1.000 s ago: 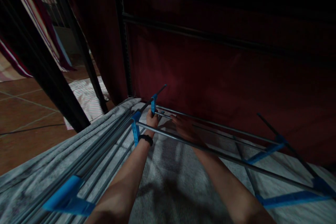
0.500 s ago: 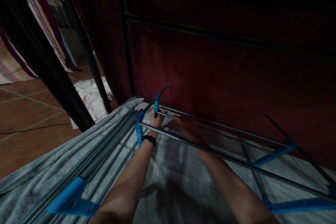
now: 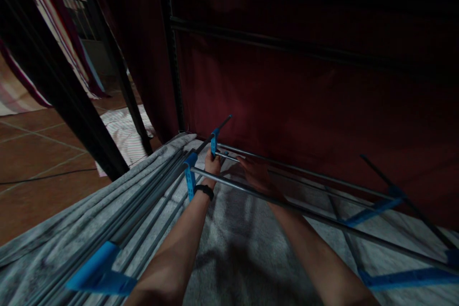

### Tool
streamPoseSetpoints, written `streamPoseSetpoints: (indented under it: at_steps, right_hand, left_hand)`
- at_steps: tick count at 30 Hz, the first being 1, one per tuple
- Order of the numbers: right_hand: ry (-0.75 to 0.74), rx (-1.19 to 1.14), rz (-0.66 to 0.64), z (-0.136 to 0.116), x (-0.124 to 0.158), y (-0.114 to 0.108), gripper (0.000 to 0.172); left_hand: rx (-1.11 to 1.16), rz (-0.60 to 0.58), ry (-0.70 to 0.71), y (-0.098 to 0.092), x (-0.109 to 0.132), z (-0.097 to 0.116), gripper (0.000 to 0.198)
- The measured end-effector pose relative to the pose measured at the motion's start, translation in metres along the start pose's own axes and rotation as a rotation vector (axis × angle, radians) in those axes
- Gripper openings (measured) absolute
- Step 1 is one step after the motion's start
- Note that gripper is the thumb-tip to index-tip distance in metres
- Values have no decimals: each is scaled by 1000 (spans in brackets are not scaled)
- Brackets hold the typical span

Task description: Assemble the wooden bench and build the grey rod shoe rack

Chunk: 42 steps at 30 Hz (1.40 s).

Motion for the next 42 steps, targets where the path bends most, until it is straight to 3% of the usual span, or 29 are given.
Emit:
streamPoseSetpoints:
  at_steps: [9, 25, 36, 42]
  right_hand:
    - [-48, -2, 98, 1, 0, 1, 41]
    - [-39, -48, 95, 1, -3, 2, 37]
    - [-12, -70, 50, 3, -4, 5, 36]
    - [-56, 58, 140, -6, 2, 3, 39]
  left_hand:
    - [-5, -6, -4, 0, 0, 0, 16]
    - [-93, -28, 68, -2, -4, -10, 18]
    - [-165, 28, 75, -1, -3, -17, 25]
    - [-113, -8, 84, 1, -1, -10, 22]
Point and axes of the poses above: each hand's wrist, its own x-axis away from the middle knuckle, its own y-axis out of the palm, z = x × y, the point moved 6 cm from there along -x, towards the middle knuckle, and after that the axes turned 3 degrees about -x, right-handed, at the moved point
